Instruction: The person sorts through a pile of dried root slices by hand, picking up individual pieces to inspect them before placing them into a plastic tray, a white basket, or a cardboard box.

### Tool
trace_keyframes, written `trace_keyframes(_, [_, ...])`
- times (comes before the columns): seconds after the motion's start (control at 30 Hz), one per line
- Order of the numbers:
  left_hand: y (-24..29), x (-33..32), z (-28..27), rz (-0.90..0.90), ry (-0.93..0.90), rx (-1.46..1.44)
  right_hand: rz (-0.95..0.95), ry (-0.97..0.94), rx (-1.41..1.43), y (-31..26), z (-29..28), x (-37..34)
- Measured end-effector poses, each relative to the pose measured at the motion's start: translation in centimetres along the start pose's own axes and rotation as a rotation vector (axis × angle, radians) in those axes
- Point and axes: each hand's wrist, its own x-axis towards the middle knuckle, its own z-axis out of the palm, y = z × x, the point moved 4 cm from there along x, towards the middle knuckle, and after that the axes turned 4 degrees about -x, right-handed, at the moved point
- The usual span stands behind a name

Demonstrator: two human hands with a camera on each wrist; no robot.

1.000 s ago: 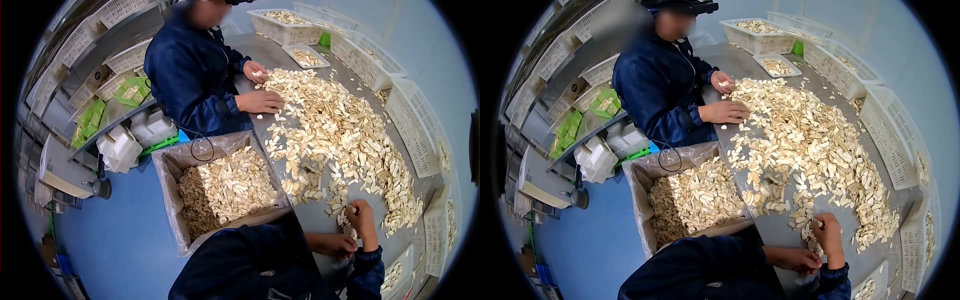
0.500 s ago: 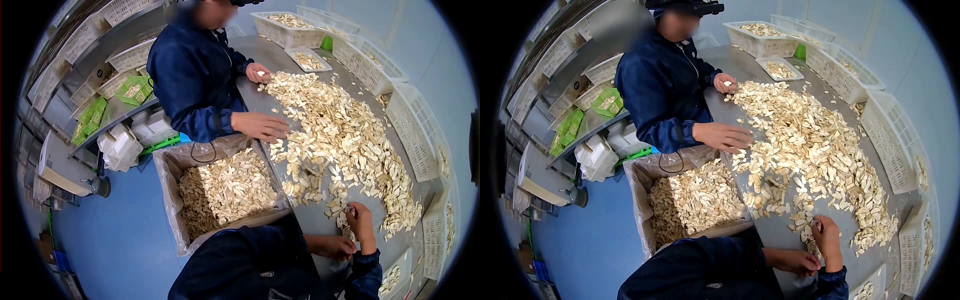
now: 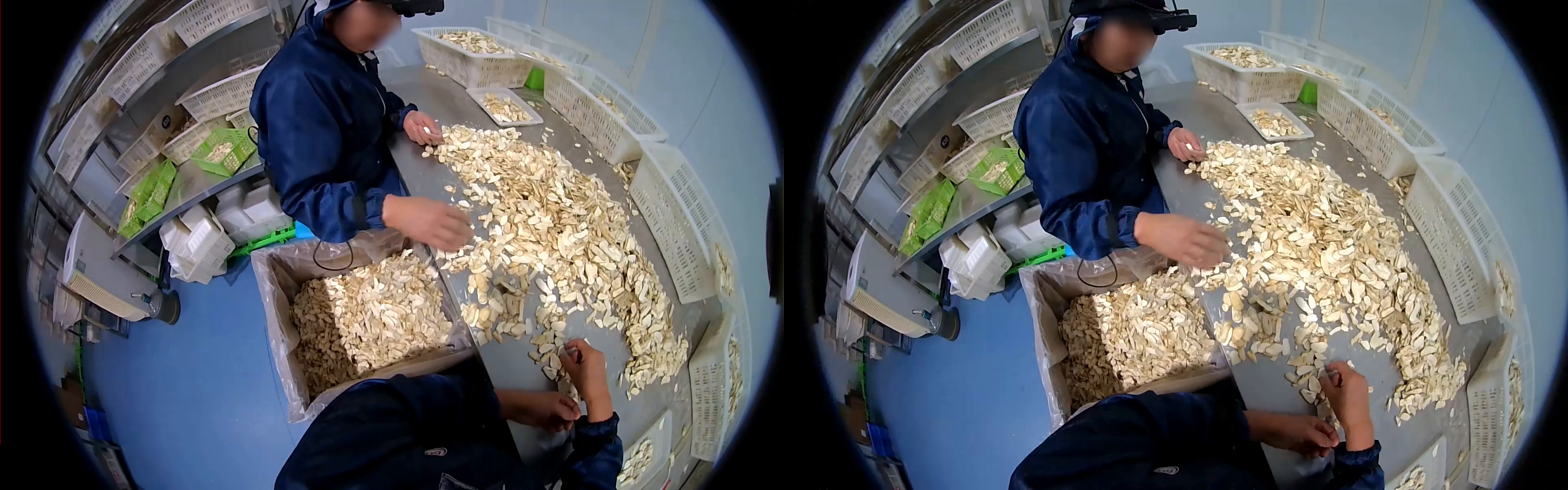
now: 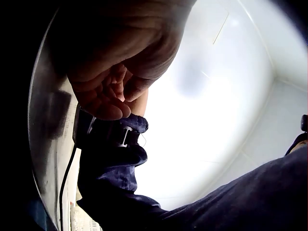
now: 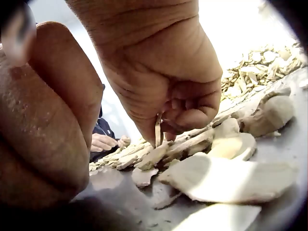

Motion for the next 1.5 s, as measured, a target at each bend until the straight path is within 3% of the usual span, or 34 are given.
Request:
trace_keyframes(0.4, [0.1,0.1,0.2,0.015,0.024,0.014,0.0,-0.046,-0.139,-1.4,-0.5,-0.1])
trace_keyframes(0.8, [-0.1,0.3,-0.2,0.0,0.018,-0.002,-0.072,-0.046,-0.047,-0.5,-0.1,0.2])
trace_keyframes(0.9, [-0.3,0.4,-0.3,-0.003,0.027,-0.02,-0.043,0.017,0.057,-0.6,0.1,0.3])
trace_keyframes(1.0, [-0.3,0.4,-0.4,0.001,0.02,-0.029,-0.128,0.11,0.023,-0.7,0.2,0.3])
trace_keyframes(1.5, [-0.6,0.7,-0.8,-0.001,0.007,-0.048,-0.146,0.091,-0.037,-1.7,-0.2,0.3])
